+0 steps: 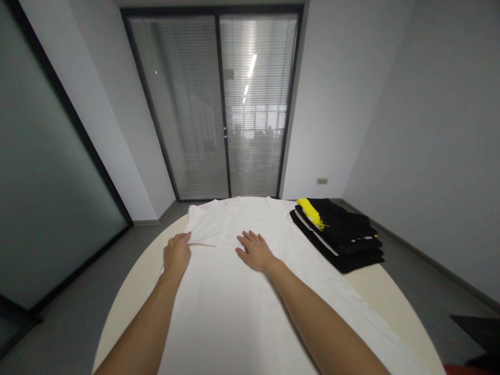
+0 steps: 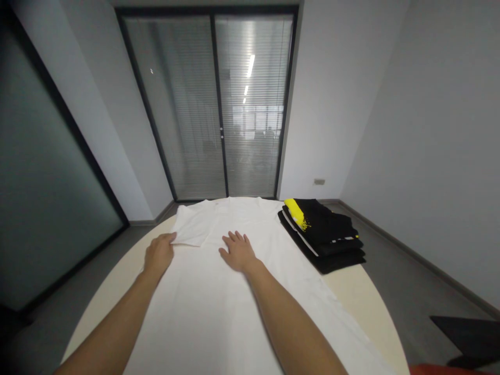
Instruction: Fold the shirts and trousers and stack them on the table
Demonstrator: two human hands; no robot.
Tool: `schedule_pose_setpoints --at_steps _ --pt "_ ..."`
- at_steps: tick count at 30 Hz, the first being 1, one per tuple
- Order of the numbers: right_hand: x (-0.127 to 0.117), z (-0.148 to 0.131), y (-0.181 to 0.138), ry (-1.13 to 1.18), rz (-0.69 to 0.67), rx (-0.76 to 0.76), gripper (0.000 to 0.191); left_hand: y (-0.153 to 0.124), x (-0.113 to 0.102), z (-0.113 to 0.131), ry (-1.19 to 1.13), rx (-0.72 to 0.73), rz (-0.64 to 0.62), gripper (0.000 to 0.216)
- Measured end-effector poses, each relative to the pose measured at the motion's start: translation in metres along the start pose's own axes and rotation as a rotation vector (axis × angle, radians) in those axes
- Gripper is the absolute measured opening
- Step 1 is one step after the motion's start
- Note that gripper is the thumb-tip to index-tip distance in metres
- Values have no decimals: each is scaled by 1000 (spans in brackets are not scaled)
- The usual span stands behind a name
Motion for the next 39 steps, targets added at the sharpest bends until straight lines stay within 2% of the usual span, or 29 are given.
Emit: schedule_pose_setpoints --at_steps 6,10,13,17,22,26,28,32,35,39 --pt "-1 -1 0 -3 -8 4 60 3 -9 -37 39 -256 12 46" --pt "-2 -2 0 -2 -7 -2 59 9 -10 -46 68 -327 -22 42" --pt "-1 -1 0 -3 -8 0 60 14 -7 -41 119 -286 -58 45" --pt "-1 -1 0 -1 -2 0 60 17 1 -30 186 -111 -115 44" --pt "0 0 1 -7 10 -7 59 30 11 -14 258 -45 -97 54" --pt "-1 2 3 -11 9 -19 63 48 34 3 238 93 -196 60" --pt "0 2 5 -8 6 -23 65 56 47 3 241 71 -260 62" --pt "2 4 9 -6 5 -4 66 70 65 -4 252 5 -298 65" --pt "3 4 10 -10 12 2 67 73 67 -7 253 -9 -309 65" --pt "2 3 9 -14 0 1 67 64 59 -9 264 -60 -299 66"
Point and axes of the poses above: each hand's wrist, its own y-axis towards the middle knuckle, its own x-axis out of the palm, z = x × y, the point moved 4 cm from there along y, towards the middle knuckle, and after that the axes turned 2 degrees about x, right-handed, at the moved point
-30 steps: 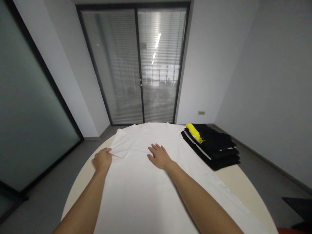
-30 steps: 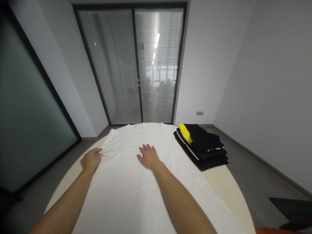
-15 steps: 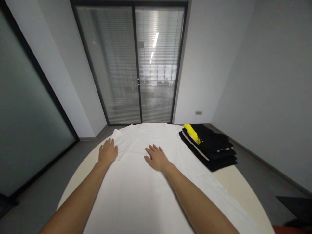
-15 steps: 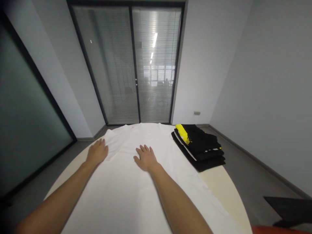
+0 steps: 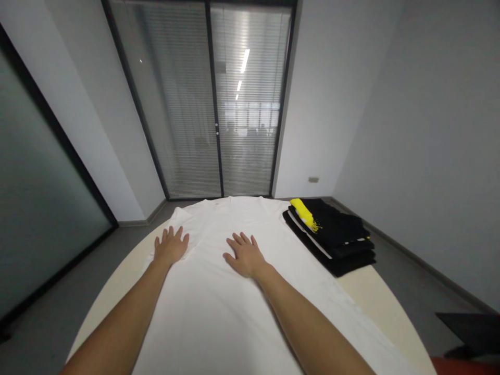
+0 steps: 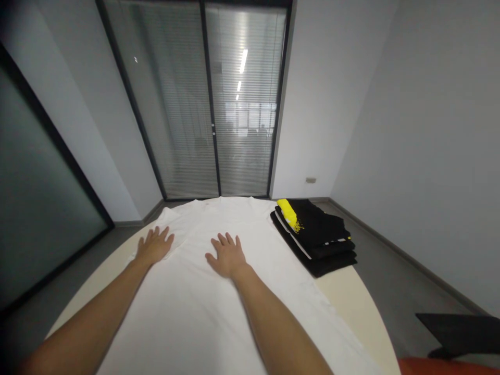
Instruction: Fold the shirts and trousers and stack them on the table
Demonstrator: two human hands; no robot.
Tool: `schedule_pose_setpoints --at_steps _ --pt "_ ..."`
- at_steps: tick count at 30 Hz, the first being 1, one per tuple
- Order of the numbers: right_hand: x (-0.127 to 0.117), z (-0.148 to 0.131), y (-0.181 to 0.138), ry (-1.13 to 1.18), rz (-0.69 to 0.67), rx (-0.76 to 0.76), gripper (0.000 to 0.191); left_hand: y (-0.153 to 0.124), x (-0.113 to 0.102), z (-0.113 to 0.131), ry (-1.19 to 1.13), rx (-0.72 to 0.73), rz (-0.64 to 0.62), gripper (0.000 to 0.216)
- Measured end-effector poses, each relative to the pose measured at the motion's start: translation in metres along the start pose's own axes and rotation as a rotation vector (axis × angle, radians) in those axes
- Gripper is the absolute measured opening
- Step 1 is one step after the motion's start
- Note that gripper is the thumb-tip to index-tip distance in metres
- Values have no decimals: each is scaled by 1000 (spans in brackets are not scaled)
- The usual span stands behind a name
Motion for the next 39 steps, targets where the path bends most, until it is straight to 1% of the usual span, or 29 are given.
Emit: schedule_pose_setpoints --at_steps 4,9,13,18,22,27,29,33,36,39 --pt "-1 0 -2 1 -4 4 66 -8 -6 -7 9 -77 -14 70" --pt "-2 -1 -6 0 -20 8 68 -14 -14 -17 31 -86 -17 71" --pt "-2 -2 -8 -8 -48 6 72 -22 -21 -21 61 -30 28 66" --pt "-2 -2 -8 -16 -61 4 73 -20 -24 -11 83 127 73 61" --pt "-1 -4 -6 -20 -55 0 71 -1 -20 -1 65 176 69 66" --pt "0 -5 1 -26 -31 15 70 36 -13 12 30 224 76 66" --pt "1 -5 4 -26 -22 21 70 52 -10 13 17 202 71 67" --pt "3 -3 11 -20 -13 21 69 80 -5 5 1 71 44 74" --pt "4 -3 15 -18 -18 23 69 92 -1 -5 -6 -10 28 78" --pt "5 -4 18 -20 -23 28 69 99 -1 -10 0 -16 41 76"
Point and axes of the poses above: each hand's wrist, its own y-axis towards the middle knuckle, its own x-axis out of the palm, z = x × y, the point moved 4 cm from there along y, towards the middle knuckle, and after that the axes turned 2 degrees about x, right-handed, at the moved point
